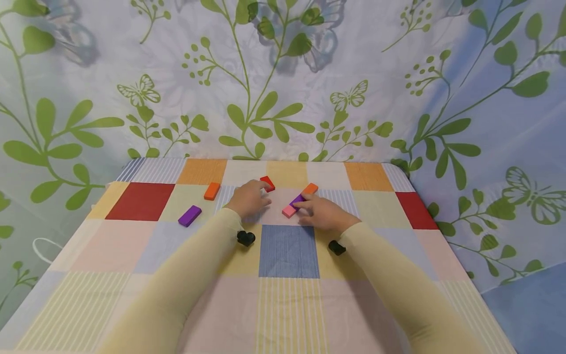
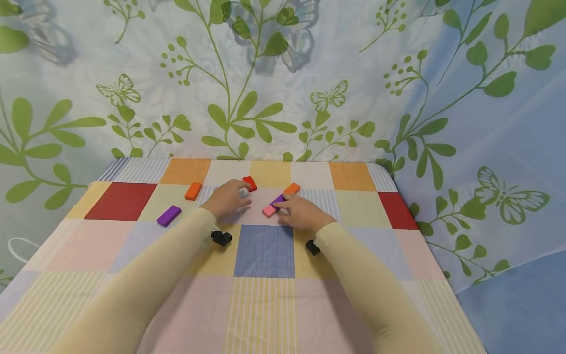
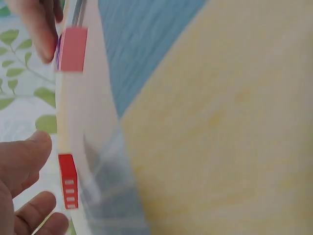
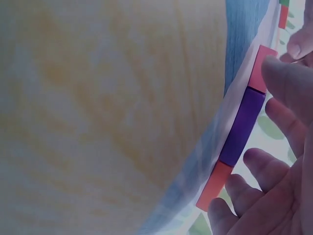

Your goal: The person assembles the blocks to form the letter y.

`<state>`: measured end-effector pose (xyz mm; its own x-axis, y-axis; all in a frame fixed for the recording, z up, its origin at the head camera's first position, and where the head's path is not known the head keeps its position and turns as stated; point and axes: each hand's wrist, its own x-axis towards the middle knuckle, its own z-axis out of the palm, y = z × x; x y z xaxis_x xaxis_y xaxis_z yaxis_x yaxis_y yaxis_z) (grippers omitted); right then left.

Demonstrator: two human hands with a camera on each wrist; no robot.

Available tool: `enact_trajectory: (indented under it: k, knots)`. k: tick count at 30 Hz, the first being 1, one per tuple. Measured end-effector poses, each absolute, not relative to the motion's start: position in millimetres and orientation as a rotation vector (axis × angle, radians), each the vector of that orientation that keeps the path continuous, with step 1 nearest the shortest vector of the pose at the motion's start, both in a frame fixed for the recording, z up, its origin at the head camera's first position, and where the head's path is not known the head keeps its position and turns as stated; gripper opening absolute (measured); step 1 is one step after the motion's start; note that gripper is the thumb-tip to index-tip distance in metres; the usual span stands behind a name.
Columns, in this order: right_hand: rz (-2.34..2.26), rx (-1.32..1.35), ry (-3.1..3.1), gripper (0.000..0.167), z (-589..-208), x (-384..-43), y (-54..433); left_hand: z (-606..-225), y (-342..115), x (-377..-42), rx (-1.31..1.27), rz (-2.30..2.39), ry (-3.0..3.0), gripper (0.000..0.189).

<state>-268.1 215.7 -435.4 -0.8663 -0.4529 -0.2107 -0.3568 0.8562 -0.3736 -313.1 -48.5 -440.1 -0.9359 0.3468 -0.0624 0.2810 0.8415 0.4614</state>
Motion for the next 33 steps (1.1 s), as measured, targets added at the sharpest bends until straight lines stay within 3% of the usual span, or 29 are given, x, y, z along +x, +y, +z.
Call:
enact_trajectory:
  k: [14, 33]
  knots:
    - [-0.362, -0.662, 2.739, 0.06, -437.8, -262.7, 215.9, -439.5, -56.8, -339.3, 0.28, 0.773, 2.853, 0.048]
    - [-0.321, -0.721, 2.713, 0.061, -435.0, -265.7, 218.6, -457.0, -48.6, -361.7, 0.21, 0.807, 2.831, 0.052]
